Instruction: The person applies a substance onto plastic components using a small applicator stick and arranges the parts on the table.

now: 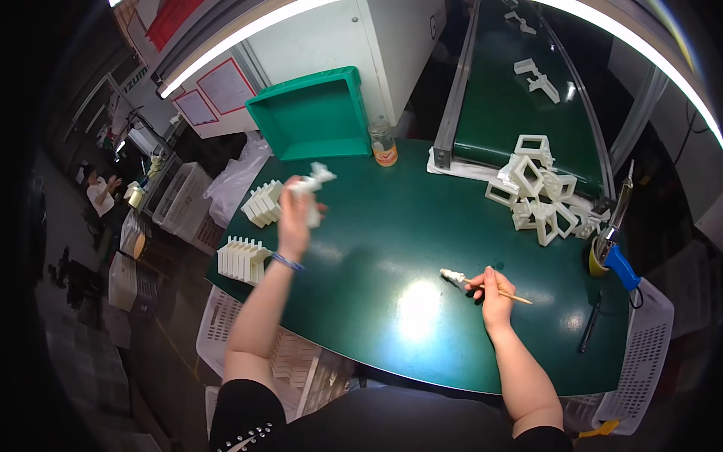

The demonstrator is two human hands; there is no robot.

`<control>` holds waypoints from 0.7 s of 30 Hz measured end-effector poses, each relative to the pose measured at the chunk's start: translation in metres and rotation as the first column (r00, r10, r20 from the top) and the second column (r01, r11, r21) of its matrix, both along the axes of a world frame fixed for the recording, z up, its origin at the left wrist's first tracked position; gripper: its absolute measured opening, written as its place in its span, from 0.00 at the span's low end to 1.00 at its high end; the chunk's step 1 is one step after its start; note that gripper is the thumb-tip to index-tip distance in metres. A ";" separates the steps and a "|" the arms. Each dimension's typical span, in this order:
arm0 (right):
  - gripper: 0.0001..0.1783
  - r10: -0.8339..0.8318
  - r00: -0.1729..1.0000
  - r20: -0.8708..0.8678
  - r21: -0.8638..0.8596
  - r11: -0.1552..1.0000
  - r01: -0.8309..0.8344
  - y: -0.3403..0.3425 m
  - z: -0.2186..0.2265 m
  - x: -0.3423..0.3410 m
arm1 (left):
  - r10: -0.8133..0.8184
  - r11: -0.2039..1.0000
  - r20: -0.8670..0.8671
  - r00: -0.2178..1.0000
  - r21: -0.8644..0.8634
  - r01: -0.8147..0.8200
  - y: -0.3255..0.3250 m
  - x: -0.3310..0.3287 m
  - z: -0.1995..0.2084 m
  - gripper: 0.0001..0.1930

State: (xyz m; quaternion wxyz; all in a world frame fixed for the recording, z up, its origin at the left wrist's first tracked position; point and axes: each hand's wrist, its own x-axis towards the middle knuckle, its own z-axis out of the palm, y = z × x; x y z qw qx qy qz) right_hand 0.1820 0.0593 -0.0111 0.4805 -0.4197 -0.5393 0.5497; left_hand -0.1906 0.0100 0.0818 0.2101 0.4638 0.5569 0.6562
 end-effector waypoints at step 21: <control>0.18 0.079 0.995 0.068 -0.134 0.989 -0.069 0.006 0.004 -0.017 | 0.342 0.569 -0.588 0.733 -0.492 -0.659 0.003 -0.344 -0.134 0.21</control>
